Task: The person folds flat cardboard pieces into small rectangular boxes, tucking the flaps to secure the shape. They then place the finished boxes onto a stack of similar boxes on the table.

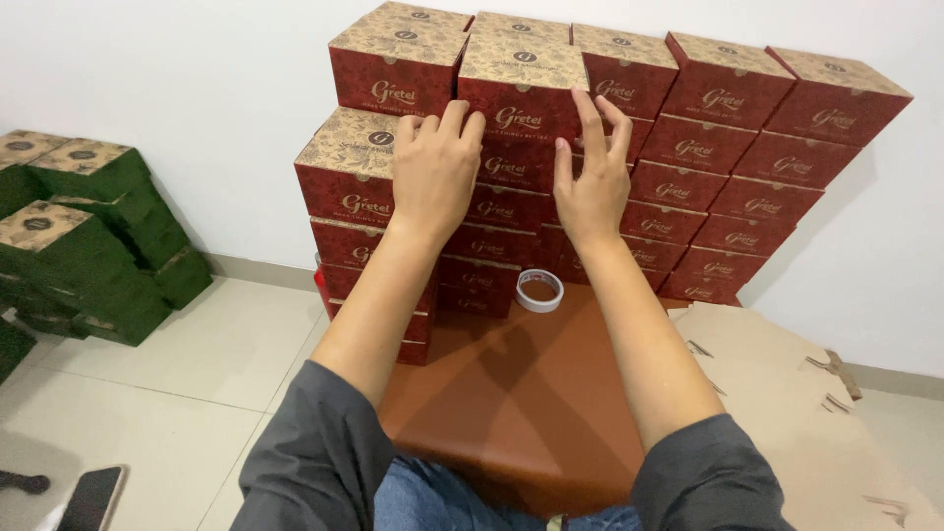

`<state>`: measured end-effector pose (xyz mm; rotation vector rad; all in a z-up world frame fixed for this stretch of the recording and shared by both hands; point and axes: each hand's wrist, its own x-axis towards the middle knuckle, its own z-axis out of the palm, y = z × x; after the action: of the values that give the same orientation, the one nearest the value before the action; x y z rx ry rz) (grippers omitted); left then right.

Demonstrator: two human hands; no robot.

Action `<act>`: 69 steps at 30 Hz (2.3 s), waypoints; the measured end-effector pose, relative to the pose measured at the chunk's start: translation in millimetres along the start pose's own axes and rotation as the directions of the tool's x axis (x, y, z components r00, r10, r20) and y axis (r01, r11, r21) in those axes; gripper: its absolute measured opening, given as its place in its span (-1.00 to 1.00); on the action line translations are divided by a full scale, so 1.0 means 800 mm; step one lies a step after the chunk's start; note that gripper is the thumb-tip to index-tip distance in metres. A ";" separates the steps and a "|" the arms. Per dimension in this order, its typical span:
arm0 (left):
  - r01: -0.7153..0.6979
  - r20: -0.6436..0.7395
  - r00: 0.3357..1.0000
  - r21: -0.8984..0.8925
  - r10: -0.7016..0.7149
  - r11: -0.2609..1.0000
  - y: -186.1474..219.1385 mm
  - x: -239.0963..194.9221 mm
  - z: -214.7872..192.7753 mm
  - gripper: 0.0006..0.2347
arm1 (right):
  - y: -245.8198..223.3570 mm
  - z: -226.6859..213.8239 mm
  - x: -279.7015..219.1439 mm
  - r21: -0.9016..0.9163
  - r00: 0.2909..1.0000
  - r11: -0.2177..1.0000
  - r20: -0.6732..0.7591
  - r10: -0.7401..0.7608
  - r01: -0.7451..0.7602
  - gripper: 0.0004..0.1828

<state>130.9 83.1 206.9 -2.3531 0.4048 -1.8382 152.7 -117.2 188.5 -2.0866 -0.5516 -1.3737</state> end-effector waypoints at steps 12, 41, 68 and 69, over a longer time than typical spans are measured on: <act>-0.036 -0.048 0.998 -0.087 0.032 0.996 -0.001 0.004 -0.023 -0.87 | 0.006 0.004 0.003 -0.006 0.999 1.000 0.027 -0.019 0.019 -0.38; 0.314 0.804 0.495 -0.518 0.329 0.796 0.229 -0.334 -0.088 -0.50 | 0.007 -0.169 -0.384 -0.239 0.510 0.952 0.804 0.305 -0.192 -0.35; 0.140 0.172 0.819 -0.985 0.547 0.101 0.446 -0.315 -0.088 -0.84 | 0.059 -0.393 -0.396 -0.541 0.551 0.793 0.586 0.595 -0.281 -0.50; 0.131 0.167 0.817 -0.986 0.551 0.105 0.447 -0.315 -0.085 -0.84 | 0.062 -0.392 -0.399 -0.531 0.574 0.802 0.578 0.580 -0.275 -0.50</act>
<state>-37.9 -182.1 -104.6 -2.9384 2.4013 -0.4975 -154.8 -370.6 -21.8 -2.8377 0.0078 -0.3167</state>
